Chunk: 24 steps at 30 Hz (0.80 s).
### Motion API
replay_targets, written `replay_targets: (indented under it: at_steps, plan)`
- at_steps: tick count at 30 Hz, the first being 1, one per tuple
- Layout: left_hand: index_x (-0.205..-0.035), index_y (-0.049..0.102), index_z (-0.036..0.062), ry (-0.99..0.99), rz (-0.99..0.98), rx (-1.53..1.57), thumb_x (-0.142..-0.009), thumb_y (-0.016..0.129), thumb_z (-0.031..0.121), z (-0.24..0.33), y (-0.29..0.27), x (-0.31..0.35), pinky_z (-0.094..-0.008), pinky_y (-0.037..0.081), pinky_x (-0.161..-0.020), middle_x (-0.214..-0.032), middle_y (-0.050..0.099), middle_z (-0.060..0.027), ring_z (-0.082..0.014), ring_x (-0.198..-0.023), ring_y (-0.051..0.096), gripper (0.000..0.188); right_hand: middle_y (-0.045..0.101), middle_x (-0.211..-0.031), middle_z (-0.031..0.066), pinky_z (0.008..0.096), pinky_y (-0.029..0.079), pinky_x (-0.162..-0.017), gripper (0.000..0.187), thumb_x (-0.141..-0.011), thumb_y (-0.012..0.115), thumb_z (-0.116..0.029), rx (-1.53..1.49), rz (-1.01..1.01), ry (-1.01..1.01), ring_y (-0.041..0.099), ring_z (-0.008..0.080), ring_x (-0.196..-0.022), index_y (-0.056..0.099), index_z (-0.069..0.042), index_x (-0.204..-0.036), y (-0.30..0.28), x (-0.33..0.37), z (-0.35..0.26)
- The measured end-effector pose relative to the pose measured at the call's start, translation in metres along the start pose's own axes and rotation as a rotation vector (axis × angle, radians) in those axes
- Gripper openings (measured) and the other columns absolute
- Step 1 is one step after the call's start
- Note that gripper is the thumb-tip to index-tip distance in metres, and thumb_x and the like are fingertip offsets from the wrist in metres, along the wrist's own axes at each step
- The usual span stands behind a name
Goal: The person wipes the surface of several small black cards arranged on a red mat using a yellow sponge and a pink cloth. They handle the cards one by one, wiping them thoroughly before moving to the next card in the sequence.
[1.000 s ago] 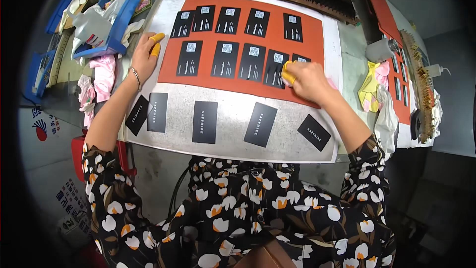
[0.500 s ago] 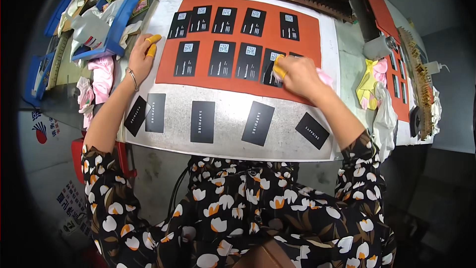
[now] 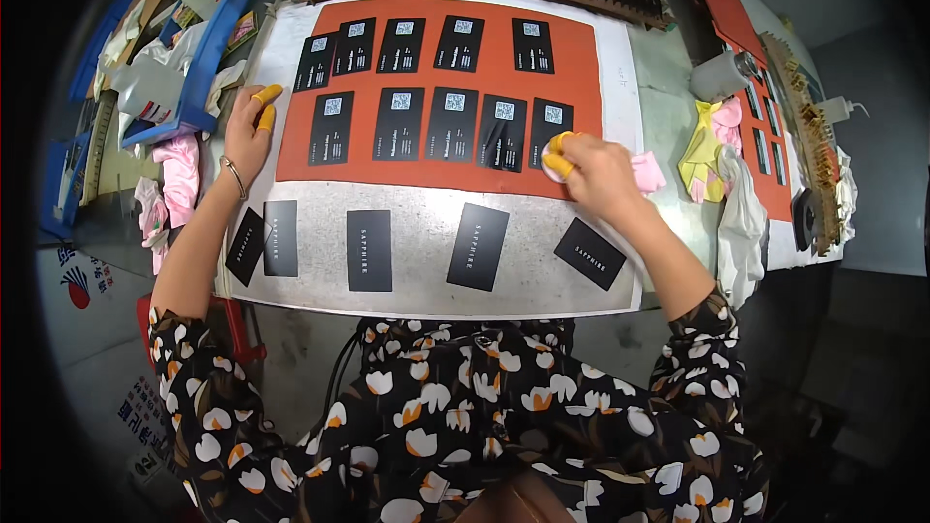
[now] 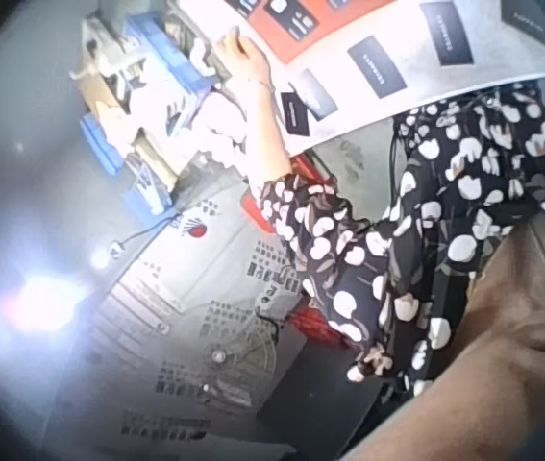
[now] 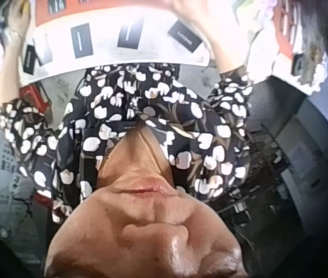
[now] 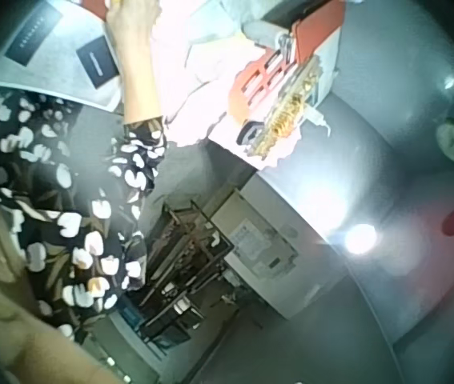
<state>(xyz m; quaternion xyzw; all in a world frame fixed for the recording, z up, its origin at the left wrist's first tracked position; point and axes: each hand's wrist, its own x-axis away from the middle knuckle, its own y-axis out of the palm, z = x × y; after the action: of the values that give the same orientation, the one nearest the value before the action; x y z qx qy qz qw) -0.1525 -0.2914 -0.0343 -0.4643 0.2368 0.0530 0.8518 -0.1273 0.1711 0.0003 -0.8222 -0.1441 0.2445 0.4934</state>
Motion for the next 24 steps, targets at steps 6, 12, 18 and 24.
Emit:
replay_targets:
  at_steps: [6, 12, 18, 24]
  plan:
    - [-0.105, 0.058, 0.0004, 0.005, 0.001, -0.007, -0.083, 0.049, -0.003, 0.0, -0.002, 0.002, -0.0263, 0.042, -0.071, -0.1, 0.052, -0.011, -0.0218, -0.084, 0.053, 0.024, 0.058, -0.069, 0.0116, 0.0415, 0.044, -0.054, 0.009, -0.077, 0.06, -0.015, 0.065, 0.023, -0.004, 0.057, 0.0323, -0.062, 0.059, -0.005, -0.078, 0.015, -0.008, -0.002]
    - [-0.105, 0.059, 0.0011, 0.022, 0.007, -0.07, -0.083, 0.051, 0.0, 0.008, -0.003, -0.001, -0.028, 0.043, -0.074, -0.099, 0.053, -0.0117, -0.0236, -0.085, 0.054, 0.024, 0.055, -0.064, 0.0113, 0.0413, 0.044, -0.053, 0.009, -0.076, 0.061, -0.014, 0.084, 0.038, 0.003, 0.056, 0.0314, -0.06, 0.059, -0.005, -0.076, 0.014, -0.018, 0.002]
    - [-0.105, 0.059, 0.0011, -0.014, 0.001, -0.034, -0.084, 0.051, 0.001, 0.003, -0.002, 0.001, -0.0279, 0.043, -0.073, -0.1, 0.053, -0.0119, -0.0233, -0.085, 0.053, 0.023, 0.057, -0.065, 0.0125, 0.0444, 0.044, -0.053, 0.004, -0.073, 0.056, -0.009, 0.094, 0.016, -0.023, 0.057, 0.0329, -0.061, 0.058, -0.006, -0.075, 0.014, -0.017, 0.003]
    - [-0.104, 0.059, 0.0005, -0.085, -0.019, 0.029, -0.084, 0.051, 0.001, 0.0, 0.0, 0.002, -0.0284, 0.043, -0.074, -0.101, 0.053, -0.0128, -0.0256, -0.087, 0.054, 0.022, 0.058, -0.066, 0.0134, 0.0448, 0.044, -0.054, 0.008, -0.076, 0.058, -0.014, 0.088, -0.077, -0.051, 0.058, 0.0334, -0.062, 0.058, -0.006, -0.075, 0.007, -0.009, -0.009]
